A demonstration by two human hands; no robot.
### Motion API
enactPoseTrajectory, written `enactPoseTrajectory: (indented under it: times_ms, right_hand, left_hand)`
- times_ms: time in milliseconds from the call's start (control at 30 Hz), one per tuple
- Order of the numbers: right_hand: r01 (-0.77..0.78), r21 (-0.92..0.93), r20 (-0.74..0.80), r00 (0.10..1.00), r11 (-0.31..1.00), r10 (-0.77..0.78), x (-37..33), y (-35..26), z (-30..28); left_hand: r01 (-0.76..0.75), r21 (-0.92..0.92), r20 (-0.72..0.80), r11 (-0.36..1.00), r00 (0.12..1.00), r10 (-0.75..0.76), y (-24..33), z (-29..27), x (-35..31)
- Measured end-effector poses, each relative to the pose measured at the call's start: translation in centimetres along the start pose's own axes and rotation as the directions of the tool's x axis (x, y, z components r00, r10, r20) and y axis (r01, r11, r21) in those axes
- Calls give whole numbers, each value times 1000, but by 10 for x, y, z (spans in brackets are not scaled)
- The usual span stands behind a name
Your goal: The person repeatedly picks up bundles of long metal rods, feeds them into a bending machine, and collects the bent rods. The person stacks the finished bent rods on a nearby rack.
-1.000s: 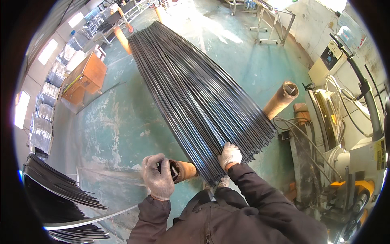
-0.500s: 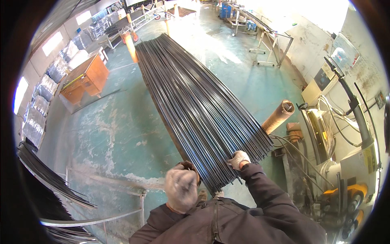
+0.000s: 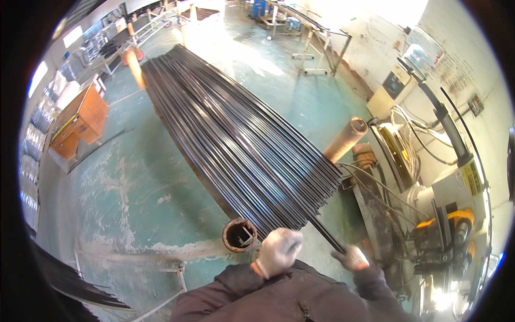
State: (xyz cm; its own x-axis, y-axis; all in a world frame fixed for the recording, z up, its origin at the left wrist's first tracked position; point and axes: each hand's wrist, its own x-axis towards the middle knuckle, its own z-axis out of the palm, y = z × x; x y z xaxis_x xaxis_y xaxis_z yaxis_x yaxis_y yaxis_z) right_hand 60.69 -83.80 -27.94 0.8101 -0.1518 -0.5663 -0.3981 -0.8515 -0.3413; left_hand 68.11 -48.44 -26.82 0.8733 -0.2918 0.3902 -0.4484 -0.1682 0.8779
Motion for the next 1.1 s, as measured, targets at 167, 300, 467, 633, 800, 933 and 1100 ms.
enactPoseTrajectory:
  times_ms: [167,300,467,633,800,933,1100]
  right_hand:
    - [-400,-98,-83,916,911,393,-194,100,-14]
    - [-507,-144,-160,859,850,485,-235,88,8]
    - [-404,-102,-335,875,909,351,-204,108,34]
    - [-525,-56,-474,762,849,440,-244,266,21]
    - [-756,308,-738,193,577,647,-315,469,25]
    - [-109,950,-302,-545,292,782,-295,504,6]
    - [859,61,-326,498,-508,803,-227,442,-65]
  left_hand:
    - [412,-845,63,341,710,-701,-114,45,19]
    - [402,-915,304,-21,655,-692,-106,75,57]
    - [453,-883,410,-120,622,-667,-66,98,96]
    - [599,-799,422,51,619,-662,-19,163,115]
    - [453,-842,234,294,797,-557,74,194,224]
    - [465,-851,377,244,864,-334,151,284,240]
    - [640,-730,612,239,768,-189,210,406,253]
